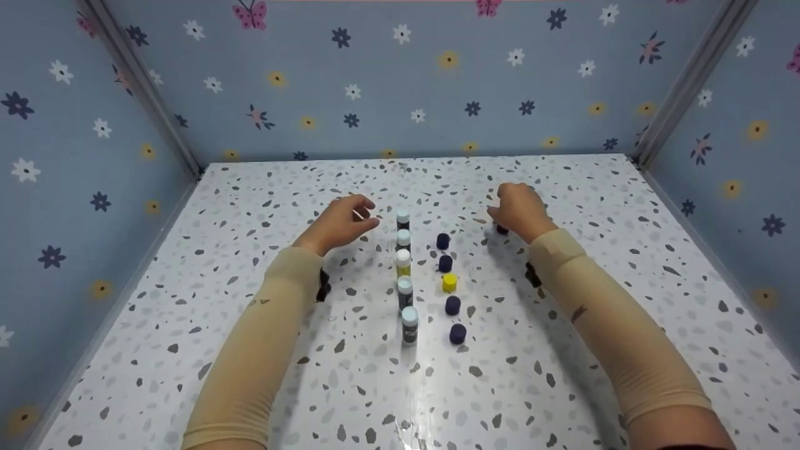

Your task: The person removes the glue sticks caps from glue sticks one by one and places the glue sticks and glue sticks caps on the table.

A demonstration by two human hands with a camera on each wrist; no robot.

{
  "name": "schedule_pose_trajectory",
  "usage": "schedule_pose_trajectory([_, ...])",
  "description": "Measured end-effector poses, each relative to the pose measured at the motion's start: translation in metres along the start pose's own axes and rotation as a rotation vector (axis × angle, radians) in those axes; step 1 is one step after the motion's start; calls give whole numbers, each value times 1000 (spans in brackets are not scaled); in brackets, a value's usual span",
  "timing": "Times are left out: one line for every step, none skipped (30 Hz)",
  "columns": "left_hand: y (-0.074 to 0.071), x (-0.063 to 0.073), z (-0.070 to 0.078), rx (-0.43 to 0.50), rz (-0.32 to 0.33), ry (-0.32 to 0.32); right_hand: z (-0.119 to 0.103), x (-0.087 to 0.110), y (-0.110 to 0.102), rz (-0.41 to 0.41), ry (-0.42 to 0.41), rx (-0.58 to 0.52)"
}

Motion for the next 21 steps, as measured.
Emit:
schedule_pose_trajectory([0, 1, -2, -4, -2, -6, 2, 0, 1, -2, 21, 0])
schedule_pose_trajectory([1, 2, -3, -10, -6, -9, 5, -1, 3, -6, 43, 0])
schedule_pose_trajectory([1, 3, -5, -17, -10, -9, 7, -1, 4, -12, 61, -1])
schedule_pose_trajectory([2, 3, -6, -22, -14, -9, 9, 0, 6, -22, 81, -4])
schedule_pose_trajectory([2, 4, -8, -27, -15, -7, 11, 0, 8, -29, 98, -7])
schedule_pose_trajectory([2, 5, -9, -31, -14, -5, 13, 0, 9, -33, 110, -10])
schedule_pose_trajectory([1, 6, -10, -37, -12, -1, 14, 1, 11, -37, 118, -12])
schedule_pose_trajectory([1, 7, -11, -41, -9, 3, 15, 1, 12, -40, 121, -13])
schedule_pose_trajectory([0, 8, -12, -47, -5, 5, 16, 1, 14, -41, 122, -16])
schedule_pose_trajectory([-1, 9, -13, -53, -4, 5, 17, 2, 15, -42, 125, -23])
schedule_pose_trajectory([-2, 10, -14, -56, -2, 4, 17, 2, 16, -39, 124, -25])
schedule_pose_trajectory([-2, 11, -15, -60, -3, 1, 17, 2, 17, -36, 123, -28])
schedule_pose_trajectory([-3, 12, -16, -65, -6, 0, 18, 2, 18, -32, 124, -31])
schedule_pose_trajectory([-3, 13, -18, -69, -8, -3, 18, 1, 20, -31, 124, -37])
schedule_pose_trajectory([-3, 14, -18, -73, -11, -8, 18, 1, 20, -27, 124, -39])
schedule_pose_trajectory([-4, 14, -19, -77, -13, -11, 17, 1, 21, -24, 124, -40])
schedule_pose_trajectory([-4, 15, -19, -79, -13, -15, 18, 0, 22, -22, 126, -38])
schedule_pose_trajectory([-4, 15, -20, -84, -15, -18, 18, -1, 22, -23, 127, -37])
schedule_pose_trajectory([-4, 15, -20, -87, -16, -18, 18, -1, 23, -22, 126, -36])
schedule_pose_trajectory([-5, 15, -21, -89, -16, -20, 18, -2, 24, -24, 126, -36])
schedule_pose_trajectory([-6, 15, -21, -91, -15, -21, 18, -2, 24, -23, 124, -30])
Point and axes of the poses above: each hand's wrist, its own x-axis away from the middle knuckle, its own y-axis out of the palm, z = x × y, the point moved 4 cm from there along -x, towards the middle knuckle, and after that the axes turned 1 degree about x, right-handed, at the moved point
